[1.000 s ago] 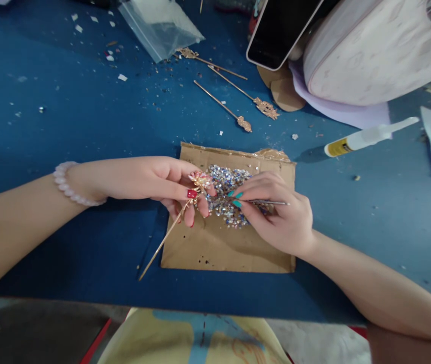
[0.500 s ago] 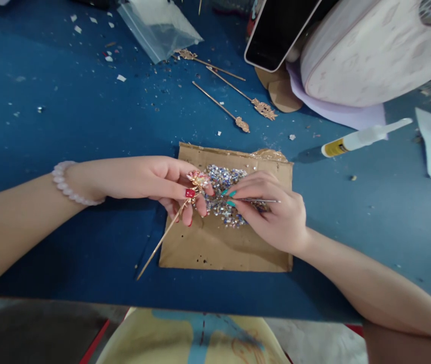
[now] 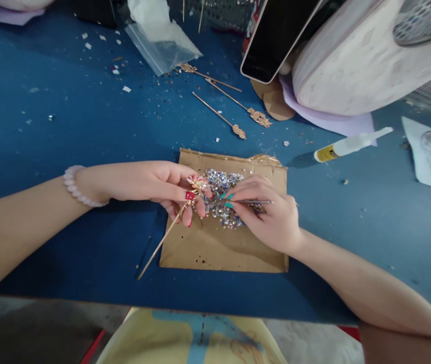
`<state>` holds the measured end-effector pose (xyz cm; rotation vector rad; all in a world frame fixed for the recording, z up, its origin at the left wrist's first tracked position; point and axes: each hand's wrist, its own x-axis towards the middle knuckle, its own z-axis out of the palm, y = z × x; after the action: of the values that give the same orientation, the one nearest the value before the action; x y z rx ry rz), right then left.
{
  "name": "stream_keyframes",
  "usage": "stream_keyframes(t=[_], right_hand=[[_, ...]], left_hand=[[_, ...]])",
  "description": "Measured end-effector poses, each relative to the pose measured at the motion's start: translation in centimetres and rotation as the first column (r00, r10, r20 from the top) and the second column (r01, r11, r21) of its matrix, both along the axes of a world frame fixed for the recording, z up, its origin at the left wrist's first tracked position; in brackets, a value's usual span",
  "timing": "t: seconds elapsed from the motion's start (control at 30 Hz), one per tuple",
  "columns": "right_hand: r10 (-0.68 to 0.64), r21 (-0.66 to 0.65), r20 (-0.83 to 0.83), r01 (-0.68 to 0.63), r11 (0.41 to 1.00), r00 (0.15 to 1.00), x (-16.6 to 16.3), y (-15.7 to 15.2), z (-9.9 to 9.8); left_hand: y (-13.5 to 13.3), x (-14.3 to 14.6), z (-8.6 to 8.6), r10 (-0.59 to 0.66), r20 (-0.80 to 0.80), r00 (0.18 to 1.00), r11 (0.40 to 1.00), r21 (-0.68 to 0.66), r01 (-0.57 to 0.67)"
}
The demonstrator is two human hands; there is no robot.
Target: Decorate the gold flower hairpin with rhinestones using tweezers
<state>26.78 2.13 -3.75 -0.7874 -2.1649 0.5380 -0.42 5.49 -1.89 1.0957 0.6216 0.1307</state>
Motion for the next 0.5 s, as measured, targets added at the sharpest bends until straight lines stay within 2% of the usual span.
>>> stream_keyframes(t=[0.5], right_hand=[[-0.012, 0.009, -0.011, 0.012, 1.0, 1.0, -0.01, 0.05, -0.3]], left_hand=[[-0.08, -0.02, -0.27, 0.001, 0.041, 0.999, 1.0, -0.018, 0.0]])
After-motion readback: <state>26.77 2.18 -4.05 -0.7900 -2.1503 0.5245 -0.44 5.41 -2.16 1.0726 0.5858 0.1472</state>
